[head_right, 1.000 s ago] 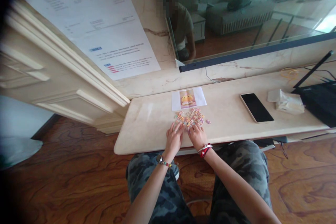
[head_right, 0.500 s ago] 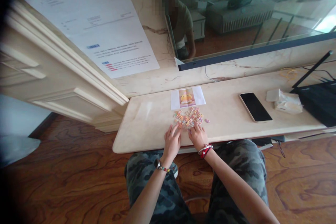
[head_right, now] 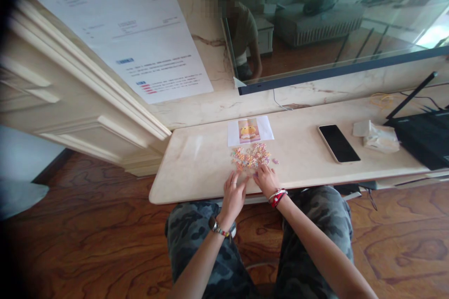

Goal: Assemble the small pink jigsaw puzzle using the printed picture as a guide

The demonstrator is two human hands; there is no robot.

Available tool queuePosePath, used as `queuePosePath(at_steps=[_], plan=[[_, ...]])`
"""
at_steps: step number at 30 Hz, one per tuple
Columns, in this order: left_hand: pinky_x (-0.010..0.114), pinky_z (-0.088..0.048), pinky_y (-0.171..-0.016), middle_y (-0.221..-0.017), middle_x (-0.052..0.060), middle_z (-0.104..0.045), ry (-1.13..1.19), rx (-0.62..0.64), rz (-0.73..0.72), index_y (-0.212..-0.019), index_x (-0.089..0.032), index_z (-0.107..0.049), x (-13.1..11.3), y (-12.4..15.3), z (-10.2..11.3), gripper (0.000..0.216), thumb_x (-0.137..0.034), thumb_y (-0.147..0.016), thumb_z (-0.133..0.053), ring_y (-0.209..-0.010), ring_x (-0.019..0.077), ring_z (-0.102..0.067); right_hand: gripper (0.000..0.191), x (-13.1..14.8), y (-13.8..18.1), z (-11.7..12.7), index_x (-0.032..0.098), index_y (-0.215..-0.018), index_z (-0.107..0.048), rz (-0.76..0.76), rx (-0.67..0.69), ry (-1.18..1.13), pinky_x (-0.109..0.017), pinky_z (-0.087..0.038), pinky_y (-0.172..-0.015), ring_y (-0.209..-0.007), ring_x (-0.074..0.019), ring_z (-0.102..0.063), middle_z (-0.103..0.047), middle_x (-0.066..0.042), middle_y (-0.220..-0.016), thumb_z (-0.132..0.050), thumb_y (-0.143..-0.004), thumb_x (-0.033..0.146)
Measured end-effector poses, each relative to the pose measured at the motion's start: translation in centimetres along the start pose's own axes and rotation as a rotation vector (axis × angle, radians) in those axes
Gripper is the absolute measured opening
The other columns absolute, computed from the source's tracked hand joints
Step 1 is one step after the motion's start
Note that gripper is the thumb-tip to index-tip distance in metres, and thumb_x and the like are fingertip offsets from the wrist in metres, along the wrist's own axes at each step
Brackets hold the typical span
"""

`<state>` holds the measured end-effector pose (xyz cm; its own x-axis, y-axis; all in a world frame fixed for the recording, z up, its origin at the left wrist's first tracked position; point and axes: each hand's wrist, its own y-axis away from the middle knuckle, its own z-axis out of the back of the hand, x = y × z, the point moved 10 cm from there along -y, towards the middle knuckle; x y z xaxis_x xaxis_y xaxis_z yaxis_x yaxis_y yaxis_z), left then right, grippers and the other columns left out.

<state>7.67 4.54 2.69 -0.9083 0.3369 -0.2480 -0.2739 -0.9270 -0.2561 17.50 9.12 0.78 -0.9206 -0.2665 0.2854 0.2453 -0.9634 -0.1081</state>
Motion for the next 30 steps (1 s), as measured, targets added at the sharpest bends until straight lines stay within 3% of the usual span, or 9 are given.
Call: queuePosePath(at_steps=[4,10,14,17,22,30], plan=[[0.045,-0.034,-0.093,-0.122,0.007,-0.04,0.017,0.007,-0.002,-0.116,-0.03,-0.047,-0.5,-0.2,0.2,0.044,-0.01,-0.077,-0.042,-0.12,0.0255,-0.029,0.021,-0.9,0.7,0.8,0.016,-0.08,-0.058,0.008,-0.026,0.075,-0.028,-0.036,-0.071,-0.084,-0.0178,-0.052,-0.058,-0.009,-0.087,-0.041,-0.082,0.029],[0.045,-0.033,-0.094,-0.126,0.006,-0.035,0.054,0.018,-0.045,-0.116,-0.031,-0.045,-2.4,-1.1,0.4,0.045,-0.009,-0.078,-0.041,-0.122,0.0245,-0.026,0.029,-7.7,-0.1,4.0,0.016,-0.085,-0.058,-0.168,-0.134,0.121,-0.03,-0.036,-0.068,-0.078,-0.0175,-0.052,-0.056,-0.009,-0.086,-0.038,-0.083,0.036],[0.047,-0.034,-0.093,-0.13,0.007,-0.031,0.052,0.016,-0.023,-0.116,-0.031,-0.045,-3.4,-1.7,-0.1,0.042,-0.012,-0.078,-0.043,-0.124,0.0276,-0.022,0.027,-10.0,-1.0,3.8,0.017,-0.086,-0.059,-0.187,-0.083,0.077,-0.031,-0.038,-0.068,-0.077,-0.0175,-0.053,-0.055,-0.008,-0.087,-0.04,-0.083,0.036],[0.048,-0.033,-0.093,-0.132,0.008,-0.027,0.044,0.014,-0.03,-0.118,-0.031,-0.043,-4.0,-1.8,-0.5,0.045,-0.011,-0.077,-0.044,-0.125,0.0285,-0.021,0.025,-8.4,0.0,3.7,0.019,-0.097,-0.056,-0.104,-0.122,-0.005,-0.031,-0.04,-0.069,-0.081,-0.0179,-0.053,-0.055,-0.008,-0.09,-0.041,-0.082,0.031],[0.047,-0.033,-0.094,-0.132,0.008,-0.028,0.045,-0.038,-0.027,-0.121,-0.03,-0.039,-3.4,-1.3,0.2,0.046,-0.013,-0.079,-0.043,-0.124,0.0272,-0.023,0.027,-2.6,2.4,2.0,0.021,-0.103,-0.054,0.176,-0.074,-0.164,-0.032,-0.043,-0.073,-0.086,-0.0175,-0.052,-0.053,-0.007,-0.092,-0.047,-0.078,0.03],[0.047,-0.036,-0.093,-0.127,0.01,-0.034,-0.031,-0.127,0.114,-0.115,-0.026,-0.046,1.6,-1.0,1.6,0.039,-0.013,-0.079,-0.043,-0.12,0.0264,-0.03,0.018,-2.4,1.0,0.4,0.018,-0.091,-0.056,0.086,-0.046,-0.183,-0.029,-0.044,-0.071,-0.08,-0.0156,-0.052,-0.053,-0.007,-0.09,-0.046,-0.079,0.027]])
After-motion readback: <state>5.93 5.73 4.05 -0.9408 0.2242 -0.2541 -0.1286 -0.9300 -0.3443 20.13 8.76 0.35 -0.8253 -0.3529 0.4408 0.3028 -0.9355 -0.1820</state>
